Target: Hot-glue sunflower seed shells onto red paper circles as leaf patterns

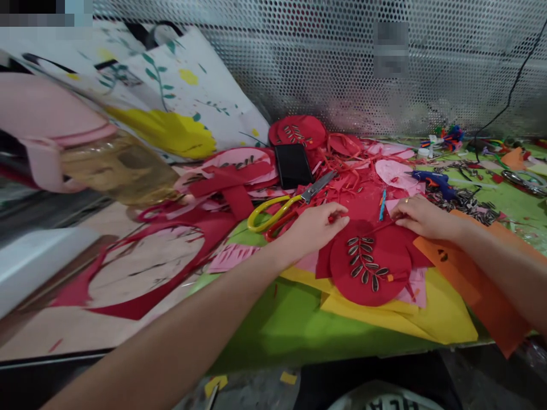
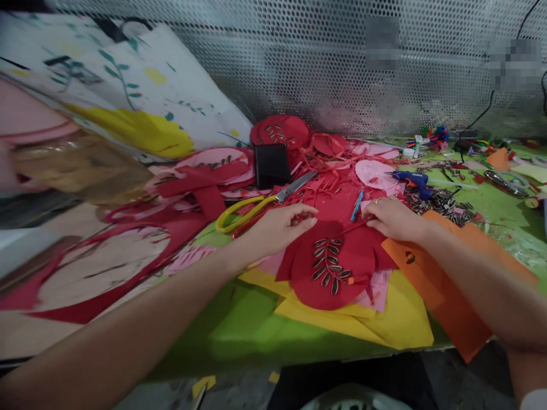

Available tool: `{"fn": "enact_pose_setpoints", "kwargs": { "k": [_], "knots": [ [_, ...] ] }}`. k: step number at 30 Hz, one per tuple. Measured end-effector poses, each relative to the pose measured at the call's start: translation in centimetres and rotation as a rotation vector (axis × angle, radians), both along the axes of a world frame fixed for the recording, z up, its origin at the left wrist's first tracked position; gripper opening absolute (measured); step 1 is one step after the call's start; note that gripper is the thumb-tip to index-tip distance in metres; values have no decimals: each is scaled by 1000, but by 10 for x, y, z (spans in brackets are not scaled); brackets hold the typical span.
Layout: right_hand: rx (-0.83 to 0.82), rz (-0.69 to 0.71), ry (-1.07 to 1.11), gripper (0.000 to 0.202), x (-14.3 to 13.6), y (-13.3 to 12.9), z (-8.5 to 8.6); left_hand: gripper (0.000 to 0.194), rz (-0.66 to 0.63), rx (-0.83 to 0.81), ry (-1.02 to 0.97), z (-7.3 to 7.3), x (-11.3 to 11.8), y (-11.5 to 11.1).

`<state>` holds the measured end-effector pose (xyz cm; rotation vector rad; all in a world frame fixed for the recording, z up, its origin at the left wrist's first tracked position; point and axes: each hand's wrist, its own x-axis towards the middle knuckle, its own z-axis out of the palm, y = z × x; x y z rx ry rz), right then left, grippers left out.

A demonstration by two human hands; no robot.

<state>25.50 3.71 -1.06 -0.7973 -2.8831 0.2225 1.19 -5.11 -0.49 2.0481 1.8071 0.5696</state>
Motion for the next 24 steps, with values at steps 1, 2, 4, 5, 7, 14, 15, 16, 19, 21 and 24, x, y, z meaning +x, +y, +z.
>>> {"fn": "enact_pose_setpoints", "kwargs": {
  "k": [1, 2, 4, 5, 7, 14, 15, 16, 19, 21, 24],
  "knots": [
    [10, 18, -3, 13, 0, 0, -1, 34, -6, -5, 7, 0, 0, 0],
    [19, 34, -2, 13, 0, 1, -2, 34, -10, -11, 17, 1, 1, 0],
    [26, 56, 9, 13, -1, 1, -5, 34, -21, -13, 43, 0, 2, -1],
    [25, 60, 18, 13, -1, 2, -6, 34, -31, -5, 55, 0, 3, -1],
    [16, 62, 37, 13, -1, 3, -8, 33, -67, 24, 69, -2, 4, -2],
    [-28, 72, 108, 12, 0, 6, -12, 33, -182, 63, 56, -12, 2, 1],
    [-33, 72, 109, 12, 1, 6, -11, 34, -183, 59, 49, -13, 2, 1],
    [-36, 71, 109, 12, 1, 5, -10, 34, -185, 54, 46, -13, 1, 1],
    [-46, 68, 97, 12, 0, 3, -7, 35, -185, 46, 39, -12, 2, 0],
    [-49, 61, 92, 13, 0, 1, -5, 35, -183, 42, 32, -11, 3, -1],
    [-39, 50, 87, 12, -1, -2, -1, 35, -180, 33, 23, -10, 3, -2]
  ]
}}
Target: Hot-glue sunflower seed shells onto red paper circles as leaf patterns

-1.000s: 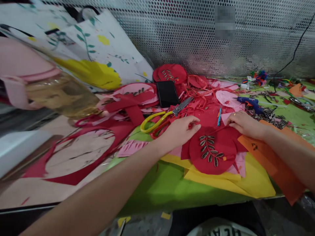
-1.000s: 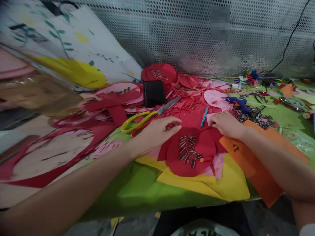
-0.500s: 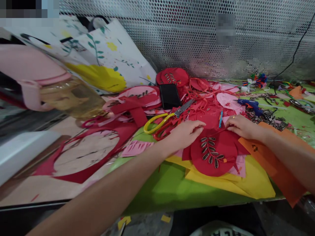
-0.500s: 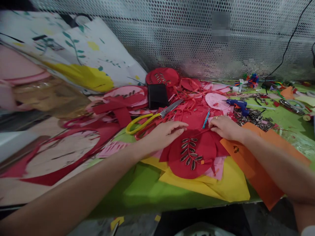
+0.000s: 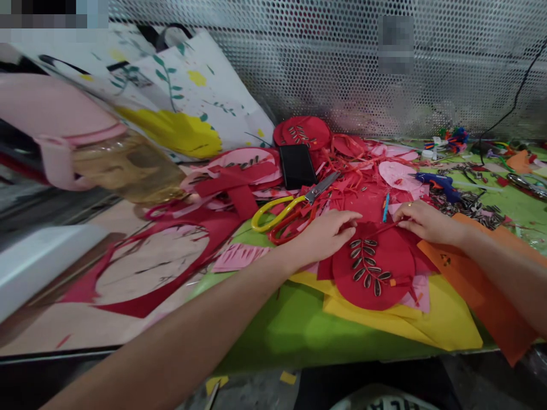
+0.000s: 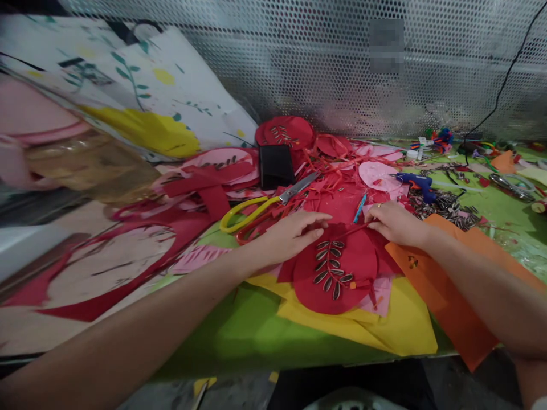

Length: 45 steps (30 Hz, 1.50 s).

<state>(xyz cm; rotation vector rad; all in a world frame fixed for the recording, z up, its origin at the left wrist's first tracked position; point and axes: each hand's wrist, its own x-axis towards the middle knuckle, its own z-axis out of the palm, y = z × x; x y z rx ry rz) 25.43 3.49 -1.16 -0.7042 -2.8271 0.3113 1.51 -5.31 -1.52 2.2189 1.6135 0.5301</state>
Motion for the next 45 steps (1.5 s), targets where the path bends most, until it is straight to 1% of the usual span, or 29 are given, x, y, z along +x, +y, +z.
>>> {"fn": "enact_pose_setpoints", "kwargs": {
  "k": [9, 13, 19, 26, 29, 31, 35, 40, 42, 45],
  "knots": [
    [28, -9, -30, 14, -1, -9, 11, 41, 6, -6, 48, 1, 1, 0],
    [23, -12, -30, 14, -1, -10, 12, 42, 23, -25, -11, 2, 2, -1],
    [30, 6, -7, 15, 1, -11, 11, 44, 67, -130, -294, 2, 1, -2],
    [-8, 5, -6, 15, -1, -12, 12, 50, 122, -334, -644, 9, 5, -7],
    [-24, 16, 21, 14, -2, -12, 10, 59, 146, -423, -821, 10, 7, -10],
    [-31, 25, 52, 14, -2, -12, 8, 66, 148, -485, -895, 11, 8, -11],
    [-24, 43, 126, 13, -3, -13, 4, 70, 156, -537, -882, 13, 10, -12],
    [6, 57, 191, 12, -3, -14, -2, 69, 198, -544, -870, 13, 11, -13],
    [58, 27, 262, 13, -3, -13, -5, 69, 217, -532, -881, 13, 11, -13],
    [173, -35, 427, 26, -2, -12, -8, 67, 252, -519, -916, 18, 8, -14]
  ]
}}
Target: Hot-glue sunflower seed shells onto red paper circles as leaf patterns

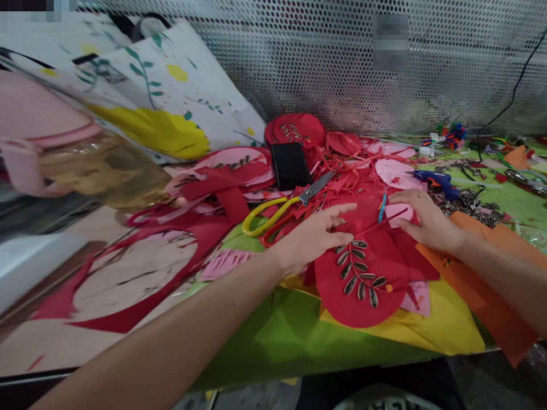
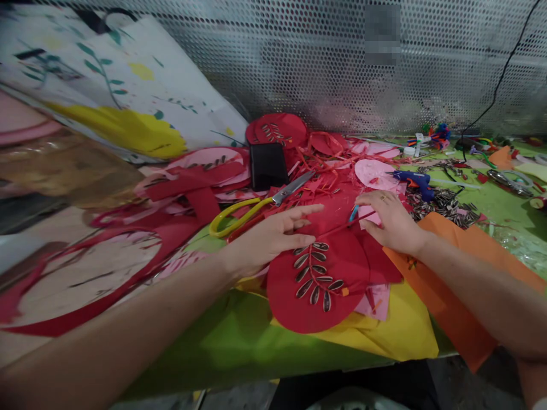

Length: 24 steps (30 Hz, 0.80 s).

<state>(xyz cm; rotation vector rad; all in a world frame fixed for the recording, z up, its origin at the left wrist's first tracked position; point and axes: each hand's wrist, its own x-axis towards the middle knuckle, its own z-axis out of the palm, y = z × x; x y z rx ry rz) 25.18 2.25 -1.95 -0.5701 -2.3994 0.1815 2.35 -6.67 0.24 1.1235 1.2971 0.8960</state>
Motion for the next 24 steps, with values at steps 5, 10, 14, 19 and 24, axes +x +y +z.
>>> {"fn": "enact_pose_setpoints", "kwargs": {
  "k": [5, 10, 14, 19, 24],
  "knots": [
    [64, -114, 205, 23, 1, 1, 1, 68, 64, -45, -109, 15, -8, -1],
    [1, -88, 222, 9, 1, 0, 0, 72, 108, -45, -191, 20, -21, 2],
    [-31, 116, 41, 10, -1, -3, -1, 74, 108, -65, -215, 18, -26, 5],
    [33, 310, -237, 24, -5, -6, -2, 71, 83, -69, -149, 18, -24, 6],
    [16, 349, -421, 30, -7, -7, -4, 72, 78, -89, -139, 22, -27, 6]
  ]
}}
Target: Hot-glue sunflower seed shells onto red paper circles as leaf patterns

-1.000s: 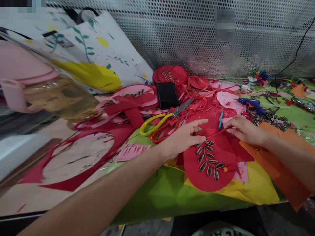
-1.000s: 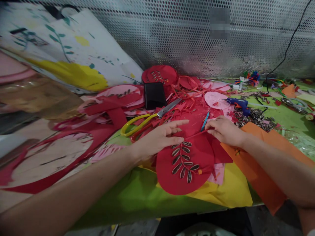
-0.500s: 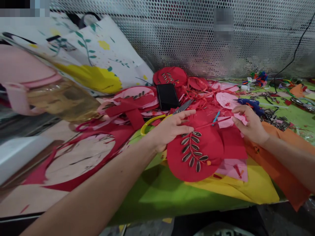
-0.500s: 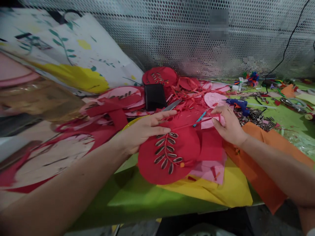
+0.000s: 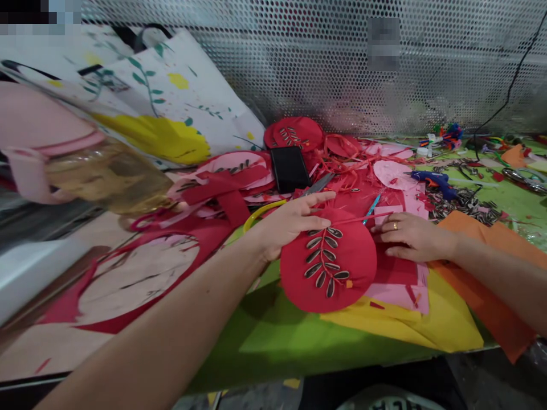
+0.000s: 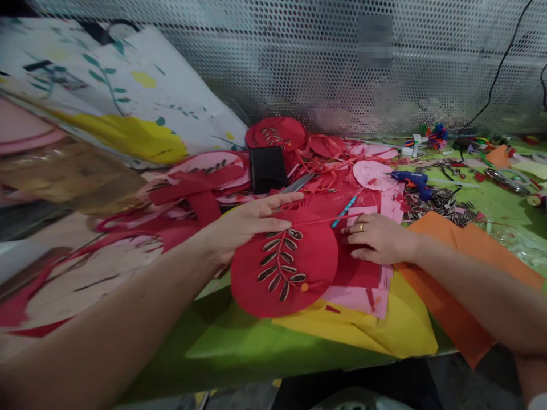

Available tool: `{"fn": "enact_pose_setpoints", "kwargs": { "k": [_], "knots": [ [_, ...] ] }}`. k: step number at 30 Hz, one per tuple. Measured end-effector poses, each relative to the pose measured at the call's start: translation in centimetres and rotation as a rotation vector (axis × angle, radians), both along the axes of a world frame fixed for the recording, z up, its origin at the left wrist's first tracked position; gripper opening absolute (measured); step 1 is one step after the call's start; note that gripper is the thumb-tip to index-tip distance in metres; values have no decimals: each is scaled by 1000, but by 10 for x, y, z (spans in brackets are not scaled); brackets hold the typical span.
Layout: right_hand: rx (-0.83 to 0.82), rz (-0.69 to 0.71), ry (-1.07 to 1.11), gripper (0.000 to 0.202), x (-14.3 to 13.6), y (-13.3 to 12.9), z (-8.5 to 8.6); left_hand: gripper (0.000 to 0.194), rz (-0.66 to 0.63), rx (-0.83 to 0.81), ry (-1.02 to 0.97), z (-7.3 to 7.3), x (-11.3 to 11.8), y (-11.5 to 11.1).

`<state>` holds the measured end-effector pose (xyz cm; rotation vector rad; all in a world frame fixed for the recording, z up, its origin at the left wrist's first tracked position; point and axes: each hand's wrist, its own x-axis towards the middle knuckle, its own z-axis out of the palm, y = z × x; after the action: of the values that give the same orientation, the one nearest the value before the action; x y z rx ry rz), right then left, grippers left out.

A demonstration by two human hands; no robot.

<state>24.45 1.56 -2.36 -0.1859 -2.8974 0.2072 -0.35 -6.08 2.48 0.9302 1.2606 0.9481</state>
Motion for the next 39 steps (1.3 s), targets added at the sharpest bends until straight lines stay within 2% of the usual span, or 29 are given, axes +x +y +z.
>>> {"fn": "enact_pose_setpoints", "kwargs": {
  "k": [4, 10, 16, 19, 22, 26, 29, 32, 34, 39],
  "knots": [
    [-19, -28, -38, 31, -1, -1, 1, 72, -14, 3, -40, 6, -7, -1],
    [-51, -41, -5, 29, -1, 0, -2, 75, 43, 60, -84, 12, -18, -2],
    [-66, -51, -6, 28, -2, 2, -1, 72, -12, 119, -66, 16, -27, -5],
    [-85, -70, 14, 26, -3, 1, -3, 68, -19, 119, -119, 15, -27, -6],
    [-141, -174, 121, 25, -4, 2, -9, 72, -60, 75, -198, 10, -18, -7],
    [-213, -344, 431, 28, -5, 3, -18, 76, -145, 9, -277, 1, 0, -9],
    [-220, -404, 550, 45, -5, 1, -19, 78, -199, -30, -336, -5, 12, -11],
    [-239, -345, 477, 69, -4, -4, -16, 82, -237, -53, -366, -10, 20, -11],
    [-257, -261, 379, 77, -4, -7, -13, 86, -245, -50, -364, -13, 23, -11],
    [-283, -158, 239, 69, -3, -11, -7, 95, -183, -36, -303, -19, 27, -11]
  ]
}}
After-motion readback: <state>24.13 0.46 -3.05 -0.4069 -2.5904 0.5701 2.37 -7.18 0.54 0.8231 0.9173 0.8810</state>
